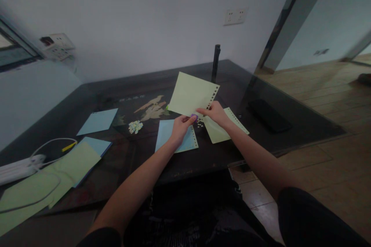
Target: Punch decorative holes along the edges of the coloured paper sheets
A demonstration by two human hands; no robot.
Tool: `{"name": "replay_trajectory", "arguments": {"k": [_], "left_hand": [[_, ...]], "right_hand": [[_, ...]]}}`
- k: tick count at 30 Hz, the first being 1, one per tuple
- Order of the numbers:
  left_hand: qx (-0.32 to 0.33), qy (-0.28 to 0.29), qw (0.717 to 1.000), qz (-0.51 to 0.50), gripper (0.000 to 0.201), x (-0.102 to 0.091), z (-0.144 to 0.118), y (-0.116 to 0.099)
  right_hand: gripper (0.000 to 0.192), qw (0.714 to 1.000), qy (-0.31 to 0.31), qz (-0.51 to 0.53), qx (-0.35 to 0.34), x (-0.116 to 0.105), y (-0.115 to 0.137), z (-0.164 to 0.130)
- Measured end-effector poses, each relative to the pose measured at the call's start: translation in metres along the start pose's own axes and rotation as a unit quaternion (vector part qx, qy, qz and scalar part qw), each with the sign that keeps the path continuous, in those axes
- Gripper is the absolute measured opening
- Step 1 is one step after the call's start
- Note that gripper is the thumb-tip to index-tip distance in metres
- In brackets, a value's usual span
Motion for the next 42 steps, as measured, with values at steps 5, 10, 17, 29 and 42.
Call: {"name": "replay_trajectory", "arguments": {"k": [5,10,17,29,42], "left_hand": [[-0.033,0.018,0.999,-0.019,0.038,0.001,0.002,0.008],[-0.041,0.036,0.998,-0.033,0.037,0.005,0.001,0.007],[-0.058,0.067,0.996,-0.002,0.037,0.011,-0.002,0.005],[-0.054,0.092,0.992,0.061,0.033,0.007,0.001,-0.004],[-0.086,0.092,0.991,-0.047,0.038,0.012,-0.003,0.002]], "right_hand": [[0.023,1.000,-0.006,-0.007,0.012,0.000,-0.004,0.001],[0.021,1.000,-0.019,0.000,0.016,-0.002,-0.009,0.002],[0.025,0.999,-0.033,0.017,0.027,-0.005,-0.011,0.002],[0.026,0.998,-0.058,0.009,0.030,-0.011,-0.016,0.004],[0.026,0.995,-0.094,-0.002,0.029,-0.018,-0.013,0.002]]}}
Point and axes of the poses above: each hand's wrist, its own z-axis towards the middle knuckle, its own x-axis out of the palm, y = z × x, the point moved 9 cm from there along z, towards the middle knuckle, and after that the axes turned 3 degrees about x, right-handed, at the moved point
